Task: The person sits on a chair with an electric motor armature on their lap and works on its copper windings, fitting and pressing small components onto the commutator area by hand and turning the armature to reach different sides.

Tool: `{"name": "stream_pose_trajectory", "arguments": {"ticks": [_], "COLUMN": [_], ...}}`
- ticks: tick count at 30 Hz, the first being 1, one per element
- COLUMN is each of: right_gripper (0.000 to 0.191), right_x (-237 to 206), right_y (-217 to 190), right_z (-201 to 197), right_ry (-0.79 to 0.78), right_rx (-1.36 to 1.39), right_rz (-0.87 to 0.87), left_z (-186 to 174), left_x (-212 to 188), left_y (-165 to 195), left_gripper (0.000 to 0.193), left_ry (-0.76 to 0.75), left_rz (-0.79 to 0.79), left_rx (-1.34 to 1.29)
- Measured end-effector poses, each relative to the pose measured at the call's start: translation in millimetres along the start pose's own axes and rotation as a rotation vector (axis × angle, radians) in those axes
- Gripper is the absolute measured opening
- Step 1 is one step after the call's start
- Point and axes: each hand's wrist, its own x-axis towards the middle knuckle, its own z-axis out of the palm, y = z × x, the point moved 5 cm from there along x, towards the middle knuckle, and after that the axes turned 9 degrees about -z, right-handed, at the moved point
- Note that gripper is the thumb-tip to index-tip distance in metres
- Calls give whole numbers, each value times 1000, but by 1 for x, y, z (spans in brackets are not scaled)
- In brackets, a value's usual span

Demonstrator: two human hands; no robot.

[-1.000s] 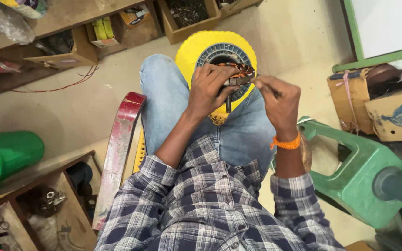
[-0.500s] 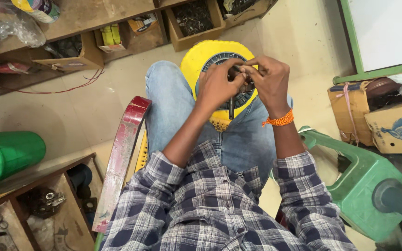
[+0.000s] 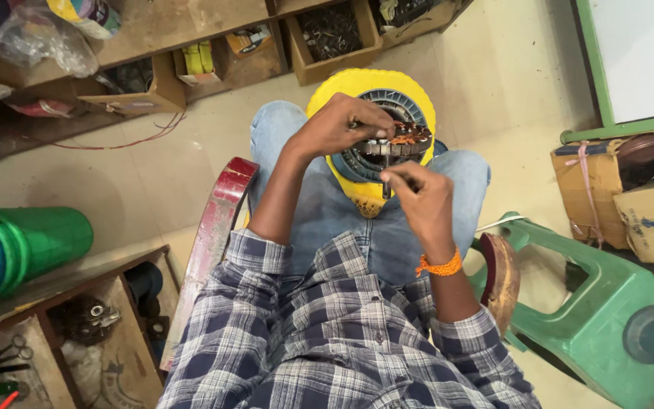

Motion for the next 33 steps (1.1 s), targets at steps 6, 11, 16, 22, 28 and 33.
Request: {"name": "stream_pose_trajectory", "arguments": {"ticks": [6,11,16,22,28,33], "right_gripper": [9,9,8,4,5,9], "right_x": [-14,-25,-10,54,87,96], "right_y": [47,51,25,-27,-22,-1], "right_z": [8,-40,-74,-60,-33,-28], "right_ry": [57,134,178,93,17,44], "right_rx": [113,24,-72,-216,-131,-171], "right_rz": [-15,-74,75,-351,-531,-314], "left_z": [7,45,52,52,42,42], "left_x": [-23,-44,-48,-46,-41,-6], "left_y": [25,41,30,33,48,15], "left_gripper": [35,48,50,51,43,39], "left_ry": [138,473,567,573,558,421], "left_rz": [-17,5,40,51,-88,-478], "left_rx": [231,454,416,422,395,195]}}
